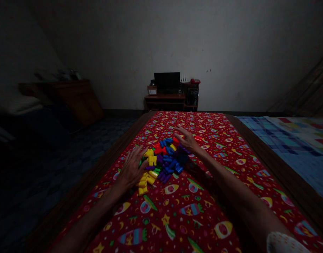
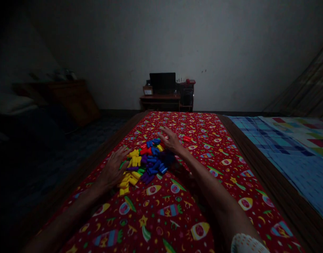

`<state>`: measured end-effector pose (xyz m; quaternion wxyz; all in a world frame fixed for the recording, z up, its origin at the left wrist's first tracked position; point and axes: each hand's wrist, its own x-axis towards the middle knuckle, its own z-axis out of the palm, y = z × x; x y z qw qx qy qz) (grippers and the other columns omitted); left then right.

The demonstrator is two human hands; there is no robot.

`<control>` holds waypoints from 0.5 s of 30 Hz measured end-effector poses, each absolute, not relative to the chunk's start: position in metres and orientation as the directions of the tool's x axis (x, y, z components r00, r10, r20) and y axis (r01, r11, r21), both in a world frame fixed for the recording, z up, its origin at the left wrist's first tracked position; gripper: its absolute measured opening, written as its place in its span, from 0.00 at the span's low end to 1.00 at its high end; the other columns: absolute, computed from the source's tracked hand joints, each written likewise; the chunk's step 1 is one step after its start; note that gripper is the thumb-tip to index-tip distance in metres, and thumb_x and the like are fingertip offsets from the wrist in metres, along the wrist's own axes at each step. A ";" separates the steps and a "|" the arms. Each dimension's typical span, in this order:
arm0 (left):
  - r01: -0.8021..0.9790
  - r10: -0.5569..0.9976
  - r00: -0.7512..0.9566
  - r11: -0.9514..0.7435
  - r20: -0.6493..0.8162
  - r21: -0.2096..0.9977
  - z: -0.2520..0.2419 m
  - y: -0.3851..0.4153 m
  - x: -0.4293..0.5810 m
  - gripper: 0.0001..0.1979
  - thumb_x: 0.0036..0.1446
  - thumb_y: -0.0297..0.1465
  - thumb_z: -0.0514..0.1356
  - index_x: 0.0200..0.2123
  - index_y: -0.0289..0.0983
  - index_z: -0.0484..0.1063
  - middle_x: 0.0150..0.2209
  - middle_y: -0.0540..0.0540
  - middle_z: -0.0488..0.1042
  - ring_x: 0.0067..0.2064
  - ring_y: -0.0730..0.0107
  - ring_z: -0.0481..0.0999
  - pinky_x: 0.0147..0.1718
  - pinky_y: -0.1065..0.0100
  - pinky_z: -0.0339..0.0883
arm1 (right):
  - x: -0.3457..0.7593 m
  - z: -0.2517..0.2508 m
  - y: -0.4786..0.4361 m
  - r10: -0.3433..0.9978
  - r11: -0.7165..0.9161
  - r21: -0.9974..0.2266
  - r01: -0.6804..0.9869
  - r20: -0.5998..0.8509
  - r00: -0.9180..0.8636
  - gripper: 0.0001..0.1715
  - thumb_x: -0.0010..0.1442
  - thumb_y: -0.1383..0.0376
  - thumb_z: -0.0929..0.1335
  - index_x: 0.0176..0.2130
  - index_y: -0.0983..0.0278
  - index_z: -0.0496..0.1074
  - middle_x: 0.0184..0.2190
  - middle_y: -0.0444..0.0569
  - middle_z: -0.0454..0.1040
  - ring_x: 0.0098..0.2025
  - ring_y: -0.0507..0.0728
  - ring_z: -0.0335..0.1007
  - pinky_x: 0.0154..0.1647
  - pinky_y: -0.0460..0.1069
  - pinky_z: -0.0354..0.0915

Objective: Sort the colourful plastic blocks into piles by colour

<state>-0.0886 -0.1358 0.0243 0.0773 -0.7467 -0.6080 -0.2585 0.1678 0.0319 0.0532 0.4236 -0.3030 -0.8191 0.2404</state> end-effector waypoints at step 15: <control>0.895 0.879 0.122 -0.298 0.460 0.332 -0.014 -0.141 -0.045 0.59 0.39 0.40 0.73 0.68 0.51 0.39 0.71 0.39 0.29 0.69 0.37 0.38 0.61 0.39 0.49 | 0.162 -0.018 0.044 0.810 0.576 -0.689 0.439 0.414 -0.414 0.33 0.65 0.46 0.54 0.55 0.61 0.68 0.55 0.56 0.68 0.61 0.63 0.58 0.63 0.62 0.52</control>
